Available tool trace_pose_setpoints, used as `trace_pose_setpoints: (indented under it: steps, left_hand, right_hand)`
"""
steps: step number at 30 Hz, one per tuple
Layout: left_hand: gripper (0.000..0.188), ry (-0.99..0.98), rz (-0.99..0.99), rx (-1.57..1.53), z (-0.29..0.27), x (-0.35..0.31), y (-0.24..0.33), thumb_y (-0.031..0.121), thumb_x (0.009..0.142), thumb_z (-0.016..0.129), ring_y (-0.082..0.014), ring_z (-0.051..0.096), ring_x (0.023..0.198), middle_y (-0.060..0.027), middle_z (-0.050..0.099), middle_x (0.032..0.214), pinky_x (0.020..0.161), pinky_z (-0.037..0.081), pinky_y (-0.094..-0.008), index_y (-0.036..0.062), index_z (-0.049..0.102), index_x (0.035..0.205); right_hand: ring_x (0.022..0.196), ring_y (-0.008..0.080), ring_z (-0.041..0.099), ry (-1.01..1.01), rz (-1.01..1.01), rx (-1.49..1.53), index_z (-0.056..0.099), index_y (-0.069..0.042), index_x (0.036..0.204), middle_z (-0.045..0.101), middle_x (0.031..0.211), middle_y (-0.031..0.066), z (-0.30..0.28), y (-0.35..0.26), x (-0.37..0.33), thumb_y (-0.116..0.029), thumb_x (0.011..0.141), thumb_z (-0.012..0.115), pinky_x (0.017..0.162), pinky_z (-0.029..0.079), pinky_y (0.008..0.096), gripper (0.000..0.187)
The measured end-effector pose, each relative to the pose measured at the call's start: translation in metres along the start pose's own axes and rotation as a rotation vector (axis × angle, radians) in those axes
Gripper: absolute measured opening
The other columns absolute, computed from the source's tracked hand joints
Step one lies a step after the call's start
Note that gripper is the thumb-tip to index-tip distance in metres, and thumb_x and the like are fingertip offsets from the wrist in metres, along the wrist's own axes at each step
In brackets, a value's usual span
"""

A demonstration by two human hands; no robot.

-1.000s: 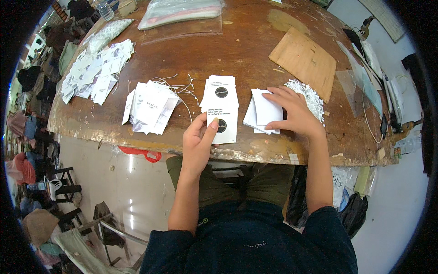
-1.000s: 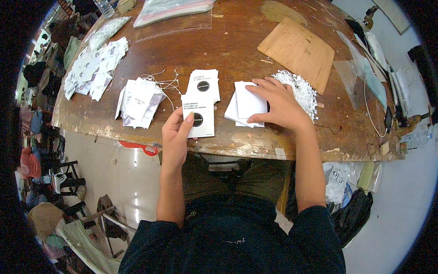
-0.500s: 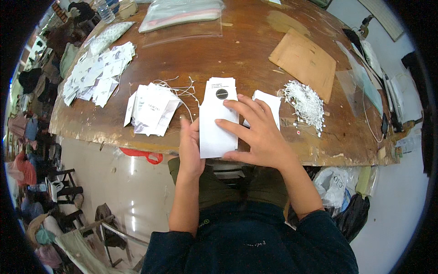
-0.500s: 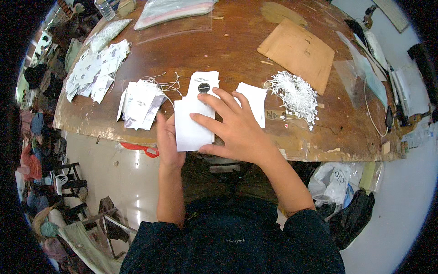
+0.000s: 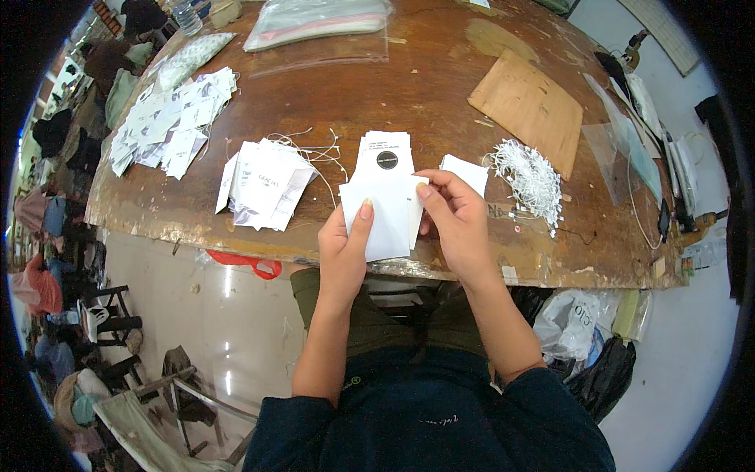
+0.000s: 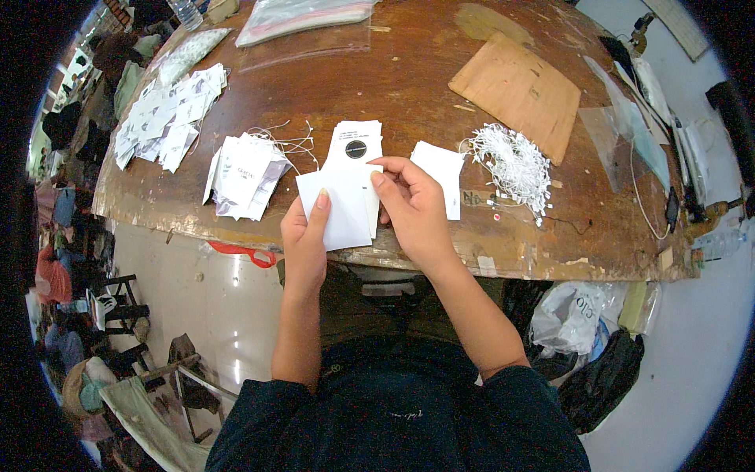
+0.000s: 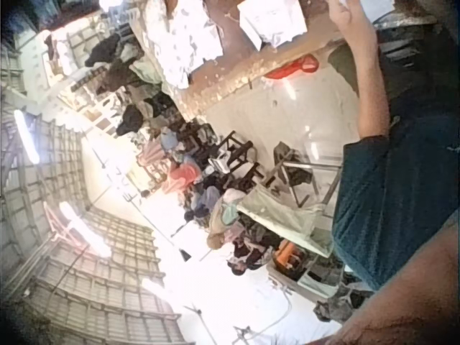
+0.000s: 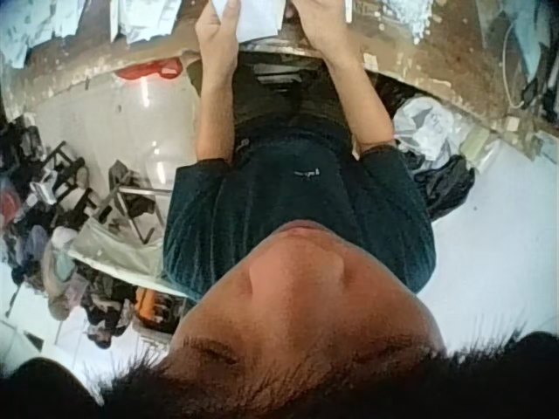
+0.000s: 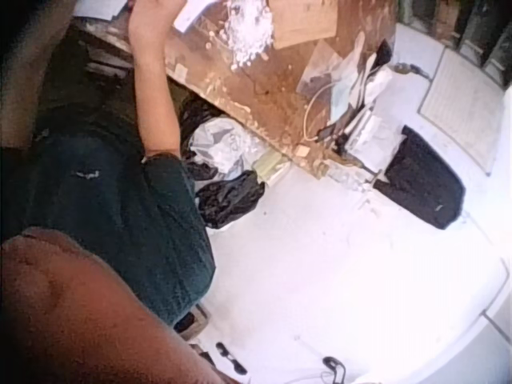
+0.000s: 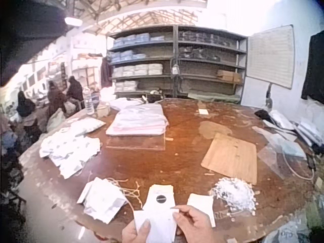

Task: The person repeatedly picks small white paper tags and white plastic fasteners from a wooden table, inserts a fastener through a hole in each tag, and places the assembled tag into a growing stack. The process is repeated continuously throughout the clip.

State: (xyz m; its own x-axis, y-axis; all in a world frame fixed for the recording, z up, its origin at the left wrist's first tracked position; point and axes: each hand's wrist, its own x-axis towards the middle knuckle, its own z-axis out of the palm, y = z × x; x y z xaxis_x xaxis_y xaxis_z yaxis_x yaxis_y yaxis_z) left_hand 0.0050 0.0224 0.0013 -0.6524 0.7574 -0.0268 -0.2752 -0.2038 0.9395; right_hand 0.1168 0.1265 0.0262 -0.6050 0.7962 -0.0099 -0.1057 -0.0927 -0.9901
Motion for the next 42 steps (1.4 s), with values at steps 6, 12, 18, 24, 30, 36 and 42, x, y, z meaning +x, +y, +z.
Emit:
trace_pose_setpoints:
  steps: [6, 12, 18, 24, 30, 36, 42]
  left_hand:
    - [0.031, 0.003, 0.001, 0.071, 0.001, -0.001, -0.001, 0.023, 0.100, 0.055, -0.0066, 0.059, 0.082, -0.0049, 0.066, 0.096, 0.071, 0.048, -0.0232, -0.0043, 0.061, 0.114]
    - [0.030, -0.008, 0.010, 0.083, 0.001, -0.002, -0.001, 0.021, 0.100, 0.055, -0.0084, 0.062, 0.084, -0.0064, 0.067, 0.099, 0.073, 0.050, -0.0240, -0.0041, 0.060, 0.116]
    - [0.029, -0.007, 0.038, 0.126, 0.003, -0.002, -0.002, 0.022, 0.100, 0.056, -0.0068, 0.059, 0.081, -0.0041, 0.066, 0.094, 0.070, 0.048, -0.0237, -0.0041, 0.062, 0.112]
    - [0.028, -0.021, 0.027, 0.141, 0.002, -0.003, -0.002, 0.021, 0.099, 0.057, -0.0071, 0.059, 0.080, -0.0042, 0.067, 0.093, 0.069, 0.048, -0.0237, -0.0042, 0.062, 0.111]
    - [0.028, -0.028, 0.040, 0.139, 0.003, -0.002, 0.001, 0.019, 0.098, 0.059, -0.0074, 0.060, 0.081, -0.0053, 0.066, 0.094, 0.070, 0.048, -0.0235, -0.0039, 0.062, 0.112]
    - [0.028, -0.051, 0.043, 0.151, 0.003, -0.001, 0.002, 0.018, 0.094, 0.063, -0.0088, 0.060, 0.084, -0.0062, 0.067, 0.097, 0.072, 0.049, -0.0246, -0.0035, 0.061, 0.113]
    - [0.029, -0.047, 0.011, 0.180, -0.002, -0.002, 0.002, 0.014, 0.092, 0.065, -0.0111, 0.061, 0.089, -0.0076, 0.066, 0.102, 0.080, 0.049, -0.0273, -0.0024, 0.060, 0.115]
  right_hand:
    - [0.068, 0.0034, 0.056, 0.025, -0.010, 0.011, 0.059, -0.002, 0.109, 0.064, 0.086, 0.0012, 0.007, 0.001, -0.001, -0.011, 0.094, 0.063, 0.054, 0.044, 0.0179, 0.018]
    - [0.071, 0.0030, 0.057, 0.017, 0.029, 0.063, 0.056, -0.001, 0.107, 0.064, 0.087, 0.0027, 0.007, 0.005, 0.001, -0.010, 0.093, 0.064, 0.054, 0.043, 0.0179, 0.018]
    - [0.070, 0.0038, 0.057, 0.033, 0.018, 0.063, 0.058, -0.001, 0.104, 0.064, 0.084, 0.0021, 0.006, 0.007, -0.001, -0.011, 0.094, 0.063, 0.055, 0.043, 0.0188, 0.015]
    - [0.066, 0.0032, 0.056, 0.032, 0.001, 0.063, 0.060, -0.002, 0.101, 0.064, 0.081, 0.0000, 0.006, 0.008, -0.001, -0.014, 0.095, 0.062, 0.054, 0.042, 0.0190, 0.013]
    - [0.066, 0.0030, 0.056, 0.013, 0.010, 0.065, 0.061, -0.002, 0.102, 0.065, 0.080, 0.0000, 0.003, 0.007, -0.001, -0.015, 0.095, 0.062, 0.055, 0.043, 0.0194, 0.014]
    - [0.069, 0.0037, 0.056, -0.015, -0.025, -0.059, 0.062, -0.003, 0.106, 0.065, 0.083, 0.0005, -0.002, 0.009, -0.003, -0.016, 0.095, 0.063, 0.057, 0.044, 0.0205, 0.017]
    - [0.079, 0.0147, 0.062, 0.440, -0.405, -0.839, 0.068, -0.002, 0.104, 0.068, 0.094, 0.0063, -0.085, -0.025, 0.005, -0.019, 0.089, 0.068, 0.066, 0.048, 0.0292, 0.023]
